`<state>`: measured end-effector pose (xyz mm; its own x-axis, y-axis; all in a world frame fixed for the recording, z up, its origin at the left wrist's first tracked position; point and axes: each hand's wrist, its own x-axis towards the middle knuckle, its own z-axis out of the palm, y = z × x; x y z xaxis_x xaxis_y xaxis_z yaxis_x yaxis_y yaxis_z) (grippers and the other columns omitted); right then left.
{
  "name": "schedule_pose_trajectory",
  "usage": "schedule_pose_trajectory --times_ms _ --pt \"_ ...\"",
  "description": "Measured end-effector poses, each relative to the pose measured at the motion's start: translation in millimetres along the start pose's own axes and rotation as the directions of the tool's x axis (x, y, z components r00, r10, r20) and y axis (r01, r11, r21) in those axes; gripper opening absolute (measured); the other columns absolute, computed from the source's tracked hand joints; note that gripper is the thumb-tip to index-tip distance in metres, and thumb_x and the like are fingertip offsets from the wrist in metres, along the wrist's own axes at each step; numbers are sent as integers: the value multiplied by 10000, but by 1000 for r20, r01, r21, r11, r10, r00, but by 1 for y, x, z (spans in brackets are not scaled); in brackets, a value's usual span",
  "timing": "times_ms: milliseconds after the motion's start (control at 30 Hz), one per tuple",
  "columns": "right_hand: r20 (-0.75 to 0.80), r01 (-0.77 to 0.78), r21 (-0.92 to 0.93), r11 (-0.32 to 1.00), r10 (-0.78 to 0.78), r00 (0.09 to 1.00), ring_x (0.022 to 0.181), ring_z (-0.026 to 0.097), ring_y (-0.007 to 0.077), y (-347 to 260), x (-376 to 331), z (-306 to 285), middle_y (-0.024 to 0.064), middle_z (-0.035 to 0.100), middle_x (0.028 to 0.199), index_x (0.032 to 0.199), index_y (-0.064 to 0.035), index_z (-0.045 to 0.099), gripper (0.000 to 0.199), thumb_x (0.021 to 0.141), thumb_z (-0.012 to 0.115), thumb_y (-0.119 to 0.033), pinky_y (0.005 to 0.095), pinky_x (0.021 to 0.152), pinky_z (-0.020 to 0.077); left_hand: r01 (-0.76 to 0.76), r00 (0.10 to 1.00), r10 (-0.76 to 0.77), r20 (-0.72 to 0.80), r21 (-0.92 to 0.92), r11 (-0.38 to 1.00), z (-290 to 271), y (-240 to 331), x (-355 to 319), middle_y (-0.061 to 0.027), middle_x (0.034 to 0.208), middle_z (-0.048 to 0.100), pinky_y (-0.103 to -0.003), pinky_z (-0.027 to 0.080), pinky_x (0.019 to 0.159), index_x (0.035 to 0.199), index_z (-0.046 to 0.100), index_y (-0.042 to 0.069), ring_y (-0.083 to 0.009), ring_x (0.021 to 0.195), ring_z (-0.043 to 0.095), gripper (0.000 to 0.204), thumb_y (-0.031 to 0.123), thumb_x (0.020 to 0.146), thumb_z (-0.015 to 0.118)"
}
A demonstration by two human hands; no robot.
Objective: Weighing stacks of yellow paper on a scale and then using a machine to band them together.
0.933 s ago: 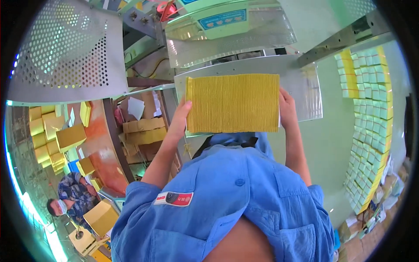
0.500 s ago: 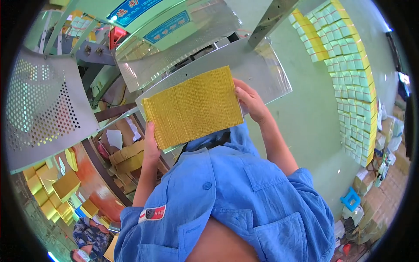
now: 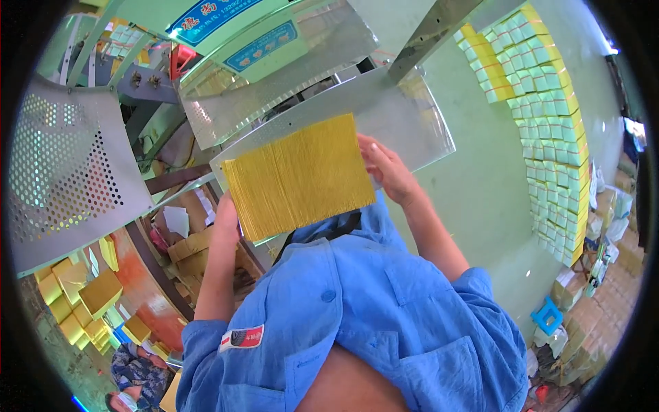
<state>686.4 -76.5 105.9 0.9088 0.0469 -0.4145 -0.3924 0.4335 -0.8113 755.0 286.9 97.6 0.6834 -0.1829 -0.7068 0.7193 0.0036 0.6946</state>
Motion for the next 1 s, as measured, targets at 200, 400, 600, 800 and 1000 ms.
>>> schedule_pose_trajectory --times_ms 200,400,600,800,1000 --pt "-99 40 48 998 -35 995 1150 514 126 -34 19 5 38 575 1240 1335 -45 498 400 949 493 -150 271 949 416 -379 897 420 -141 246 892 49 -10 -8 -92 1096 630 -325 504 779 1194 567 26 -194 932 617 420 366 988 434" --pt "-116 422 165 892 -407 906 1047 577 108 -52 82 -48 31 638 1119 1270 -20 540 386 884 560 -10 249 913 441 -559 821 570 -37 153 815 95 -26 47 -72 1067 621 -319 479 812 1190 561 23 -184 956 589 447 392 1006 390" --pt "-139 486 -189 853 -513 847 1038 591 109 -63 77 -57 35 650 1101 1200 -8 587 286 916 558 -22 240 907 439 -433 889 446 103 -127 893 122 -16 52 -86 1306 534 -362 371 1038 1312 477 23 -210 1220 487 426 310 1012 382" --pt "-166 423 -773 472 -794 584 907 562 104 -67 72 -65 3 606 953 1072 -12 610 170 910 580 -57 240 783 463 -519 854 518 -35 -42 853 149 -21 62 -54 1124 605 -293 459 853 1207 548 25 -158 1011 569 440 390 1011 399" --pt "-386 383 -724 573 -798 463 832 548 120 -78 55 -95 44 574 922 989 -11 566 93 896 557 -9 249 776 456 -523 829 558 -36 -402 752 166 -50 101 -90 1480 328 -338 283 1106 1461 293 21 -206 1345 341 530 328 1032 341"
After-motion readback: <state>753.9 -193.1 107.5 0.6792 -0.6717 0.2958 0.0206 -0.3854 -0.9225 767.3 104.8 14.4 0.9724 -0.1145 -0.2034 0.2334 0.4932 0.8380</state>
